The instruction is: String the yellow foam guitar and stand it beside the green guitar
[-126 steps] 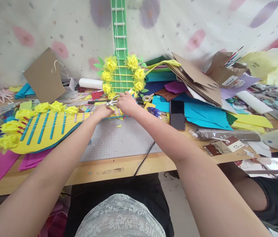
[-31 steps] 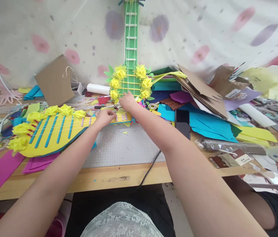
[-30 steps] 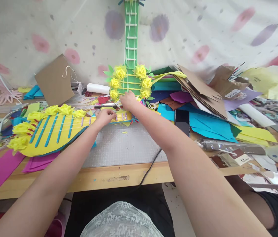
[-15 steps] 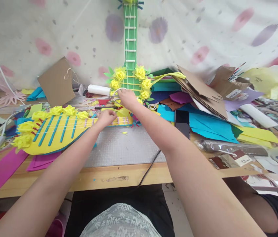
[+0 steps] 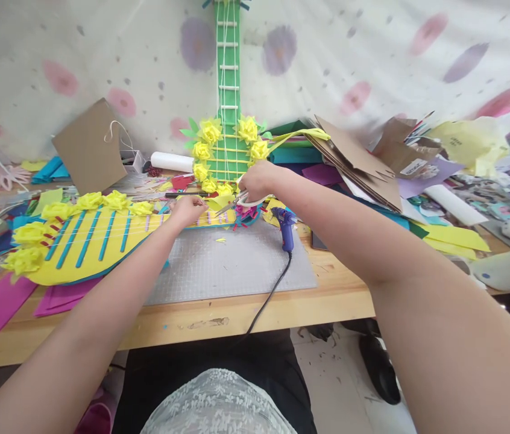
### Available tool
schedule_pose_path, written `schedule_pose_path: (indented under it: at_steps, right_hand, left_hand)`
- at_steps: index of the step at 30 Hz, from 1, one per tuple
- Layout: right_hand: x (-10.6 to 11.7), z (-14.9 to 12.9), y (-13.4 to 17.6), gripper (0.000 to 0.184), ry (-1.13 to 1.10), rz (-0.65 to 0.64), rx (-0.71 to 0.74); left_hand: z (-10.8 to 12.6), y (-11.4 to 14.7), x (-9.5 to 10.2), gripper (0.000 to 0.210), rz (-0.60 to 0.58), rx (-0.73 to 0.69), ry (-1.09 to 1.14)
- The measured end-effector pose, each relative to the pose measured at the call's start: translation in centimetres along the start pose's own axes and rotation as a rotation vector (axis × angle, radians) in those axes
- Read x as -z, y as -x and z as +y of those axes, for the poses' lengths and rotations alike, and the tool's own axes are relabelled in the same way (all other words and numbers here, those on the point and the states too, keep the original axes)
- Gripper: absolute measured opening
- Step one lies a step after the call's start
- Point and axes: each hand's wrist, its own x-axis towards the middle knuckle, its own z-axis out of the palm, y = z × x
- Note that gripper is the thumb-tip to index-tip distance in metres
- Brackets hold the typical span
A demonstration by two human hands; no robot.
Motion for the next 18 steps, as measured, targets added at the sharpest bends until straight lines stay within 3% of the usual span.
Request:
schedule_pose_path:
  at_steps: [12, 18]
  right_hand:
    - [0.2, 0.0, -1.9, 0.035, 0.001, -0.046, -0.019]
    - [-0.4, 0.2, -2.8, 0.035, -0.113, 0.02, -0.012]
  left_hand:
    - [0.2, 0.3, 0.7, 0.017, 0.001, 0.007, -0.029]
    - [0.3, 0.2, 1.2, 0.018, 0.015, 0.026, -0.023]
